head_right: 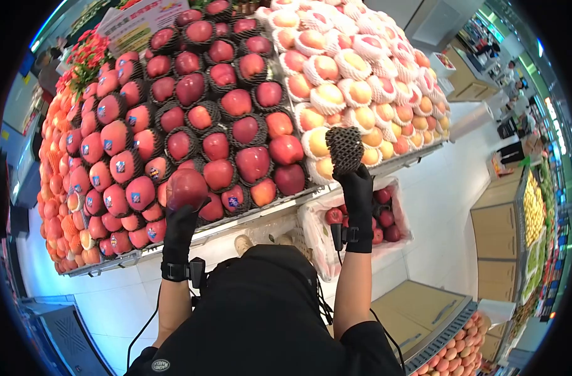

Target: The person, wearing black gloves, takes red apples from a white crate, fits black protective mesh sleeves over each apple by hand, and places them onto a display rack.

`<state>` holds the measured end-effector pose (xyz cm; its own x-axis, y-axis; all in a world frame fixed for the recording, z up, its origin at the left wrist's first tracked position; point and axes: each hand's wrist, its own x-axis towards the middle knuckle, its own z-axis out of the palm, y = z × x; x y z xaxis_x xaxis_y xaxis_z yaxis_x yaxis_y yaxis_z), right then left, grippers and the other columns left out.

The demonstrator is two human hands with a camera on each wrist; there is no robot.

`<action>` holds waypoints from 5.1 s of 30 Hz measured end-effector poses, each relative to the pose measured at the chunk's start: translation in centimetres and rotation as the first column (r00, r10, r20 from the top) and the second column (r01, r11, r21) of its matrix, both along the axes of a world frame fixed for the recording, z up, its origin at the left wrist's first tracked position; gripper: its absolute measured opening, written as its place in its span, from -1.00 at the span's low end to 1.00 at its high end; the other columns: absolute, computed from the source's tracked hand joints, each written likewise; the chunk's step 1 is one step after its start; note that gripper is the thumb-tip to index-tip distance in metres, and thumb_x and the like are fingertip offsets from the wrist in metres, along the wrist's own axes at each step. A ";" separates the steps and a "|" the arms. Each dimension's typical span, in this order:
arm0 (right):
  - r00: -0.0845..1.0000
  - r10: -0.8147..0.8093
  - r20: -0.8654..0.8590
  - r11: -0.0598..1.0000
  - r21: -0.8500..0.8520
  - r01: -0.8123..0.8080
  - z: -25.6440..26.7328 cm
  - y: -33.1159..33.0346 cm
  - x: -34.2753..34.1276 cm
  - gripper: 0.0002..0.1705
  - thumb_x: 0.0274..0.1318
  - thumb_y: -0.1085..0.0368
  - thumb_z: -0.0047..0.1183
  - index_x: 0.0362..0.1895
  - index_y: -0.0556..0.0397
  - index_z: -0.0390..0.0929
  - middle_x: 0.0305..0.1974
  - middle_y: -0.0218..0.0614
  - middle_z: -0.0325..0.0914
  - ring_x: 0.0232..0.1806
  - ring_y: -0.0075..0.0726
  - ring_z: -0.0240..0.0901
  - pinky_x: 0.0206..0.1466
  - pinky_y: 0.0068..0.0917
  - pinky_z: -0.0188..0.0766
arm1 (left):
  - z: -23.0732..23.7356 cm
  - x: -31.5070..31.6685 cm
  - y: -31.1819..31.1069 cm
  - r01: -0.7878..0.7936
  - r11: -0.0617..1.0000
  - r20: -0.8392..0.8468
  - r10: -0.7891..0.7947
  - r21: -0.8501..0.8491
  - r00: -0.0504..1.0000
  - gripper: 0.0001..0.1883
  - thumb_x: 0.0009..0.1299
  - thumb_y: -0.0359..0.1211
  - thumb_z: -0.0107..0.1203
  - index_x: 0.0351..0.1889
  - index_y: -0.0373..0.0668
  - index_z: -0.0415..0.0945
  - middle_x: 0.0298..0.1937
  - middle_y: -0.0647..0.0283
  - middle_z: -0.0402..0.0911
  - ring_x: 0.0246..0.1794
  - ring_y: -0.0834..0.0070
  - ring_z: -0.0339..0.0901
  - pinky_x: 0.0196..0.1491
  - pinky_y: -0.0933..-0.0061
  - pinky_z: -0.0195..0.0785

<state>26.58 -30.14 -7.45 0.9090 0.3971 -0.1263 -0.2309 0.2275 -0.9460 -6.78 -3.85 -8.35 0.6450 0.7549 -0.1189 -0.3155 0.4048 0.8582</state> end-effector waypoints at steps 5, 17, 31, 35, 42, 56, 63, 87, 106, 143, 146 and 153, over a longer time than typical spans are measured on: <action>0.935 0.345 -0.080 0.865 0.416 -0.283 -0.4 3.8 -1.2 -0.65 0.11 0.51 -0.02 0.03 0.24 0.41 -0.10 -0.09 0.50 -0.06 -0.19 0.54 -0.04 -0.34 0.55 | 1.7 -1.2 0.8 -0.020 1.000 -0.001 0.020 -0.008 1.000 -0.34 0.13 -0.49 0.19 0.26 -0.21 0.26 0.04 0.19 0.52 -0.01 0.38 0.53 -0.02 0.39 0.42; 0.957 0.233 0.174 0.967 -0.142 -0.209 0.8 14.1 -8.3 -0.66 0.03 0.36 0.22 -0.08 0.25 0.54 -0.26 -0.32 0.58 -0.32 -0.48 0.50 -0.25 -0.55 0.45 | 1.6 -4.7 5.4 0.011 0.996 -0.187 0.007 0.093 0.982 -0.24 0.08 -0.54 0.24 0.30 -0.21 0.20 0.16 0.16 0.42 0.16 0.34 0.42 0.16 0.30 0.34; 0.695 0.387 0.606 0.902 -0.403 -0.151 1.7 20.8 -12.6 -0.52 0.14 0.38 0.02 0.19 0.14 0.38 -0.15 -0.26 0.57 -0.15 -0.45 0.48 -0.09 -0.46 0.44 | 3.7 -5.1 7.3 -0.033 0.995 0.014 0.032 0.093 0.999 -0.21 0.10 -0.54 0.26 0.33 -0.17 0.15 0.13 0.15 0.44 0.07 0.33 0.49 -0.07 0.33 0.52; 0.570 0.466 0.676 0.857 -0.506 -0.099 3.3 21.7 -13.5 -0.63 0.12 0.48 -0.06 0.05 0.17 0.49 -0.05 -0.09 0.52 -0.03 -0.19 0.50 -0.01 -0.37 0.43 | 0.7 -6.5 8.6 -0.034 0.996 -0.069 0.040 0.085 0.997 -0.25 0.16 -0.55 0.10 0.38 -0.17 0.12 0.16 0.11 0.43 0.11 0.30 0.48 0.07 0.30 0.46; 0.496 0.414 0.763 0.898 -0.431 -0.087 4.1 22.7 -15.8 -0.55 0.00 0.60 -0.02 0.04 0.11 0.52 -0.10 -0.10 0.52 -0.08 -0.17 0.52 -0.02 -0.37 0.44 | 1.0 -6.9 8.0 0.011 1.000 0.131 -0.011 -0.002 0.991 -0.28 0.23 -0.45 0.07 0.39 -0.16 0.10 0.19 0.11 0.41 0.16 0.26 0.44 0.16 0.24 0.39; 0.562 0.421 0.712 0.876 -0.480 -0.049 4.9 23.3 -18.7 -0.44 -0.08 0.48 0.09 0.13 0.07 0.43 0.02 -0.01 0.39 0.05 0.00 0.36 0.11 -0.23 0.33 | -2.5 -5.3 9.1 0.134 0.989 0.093 -0.128 -0.061 0.987 -0.36 0.30 -0.28 0.04 0.34 -0.25 0.16 0.20 0.11 0.39 0.17 0.32 0.43 0.15 0.26 0.41; 0.415 0.429 0.802 0.845 -0.519 0.129 6.3 24.5 -20.5 -0.38 -0.14 0.49 0.12 0.15 0.09 0.40 0.04 0.06 0.34 0.07 0.14 0.31 0.12 -0.14 0.30 | 1.1 -5.1 7.7 0.176 0.983 0.173 -0.164 -0.057 0.971 -0.28 0.19 -0.29 0.07 0.35 -0.20 0.15 0.21 0.19 0.39 0.20 0.36 0.39 0.19 0.31 0.32; 0.575 0.549 0.607 0.836 -0.397 -0.379 8.9 22.9 -19.8 -0.59 0.05 0.58 -0.06 0.00 0.05 0.60 -0.15 -0.20 0.57 -0.12 -0.33 0.51 -0.10 -0.42 0.43 | -5.4 -5.8 8.9 0.129 0.834 -0.142 -0.062 0.537 0.988 -0.70 0.21 -0.46 0.24 -0.09 -0.21 0.51 -0.11 0.28 0.60 -0.09 0.46 0.52 -0.03 0.30 0.42; 0.357 0.670 0.650 0.741 -0.566 -0.360 8.4 22.5 -23.0 -0.29 -0.02 0.40 0.09 0.31 0.03 0.25 0.16 -0.03 0.36 0.12 0.04 0.35 0.16 -0.17 0.34 | 5.0 -4.2 7.1 0.140 0.982 0.048 -0.147 0.125 0.988 -0.44 0.23 -0.32 0.28 0.16 -0.30 0.37 0.05 0.17 0.54 0.05 0.42 0.52 0.07 0.36 0.44; 0.828 0.558 -0.064 0.830 0.071 -0.554 5.5 21.3 -20.0 -0.20 -0.14 0.40 0.30 0.24 0.17 0.21 0.08 -0.12 0.40 0.01 -0.26 0.47 0.06 -0.37 0.51 | 5.0 -0.1 7.0 0.101 0.588 -0.227 0.144 0.802 0.963 -0.39 0.11 -0.57 -0.01 0.24 -0.23 0.35 0.27 -0.22 0.26 0.29 -0.08 0.27 0.26 0.18 0.22; 0.822 0.537 0.190 0.843 -0.151 -0.516 7.0 21.5 -21.1 -0.10 -0.20 0.36 0.34 0.28 0.17 0.16 0.15 -0.12 0.32 0.12 -0.26 0.37 0.14 -0.33 0.45 | 5.3 -0.3 6.9 0.100 0.484 -0.220 0.196 0.869 0.956 -0.34 0.10 -0.59 -0.02 0.28 -0.24 0.30 0.31 -0.21 0.22 0.32 -0.10 0.21 0.29 0.16 0.17; 0.746 0.384 0.544 0.915 -0.332 -0.229 6.3 22.0 -21.6 0.21 -0.38 0.26 0.47 0.36 0.19 -0.03 0.27 -0.06 0.15 0.26 -0.14 0.22 0.31 -0.25 0.27 | 6.7 -0.5 5.8 0.114 0.420 -0.239 0.258 0.900 0.936 -0.26 0.07 -0.67 -0.03 0.33 -0.21 0.24 0.35 -0.15 0.17 0.37 -0.06 0.16 0.30 0.21 0.17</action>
<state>4.93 -8.15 -1.10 0.6659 0.6972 0.2655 0.3673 0.0033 -0.9301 -7.24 1.98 -1.65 0.6501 0.5872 0.4823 0.0364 -0.6580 0.7521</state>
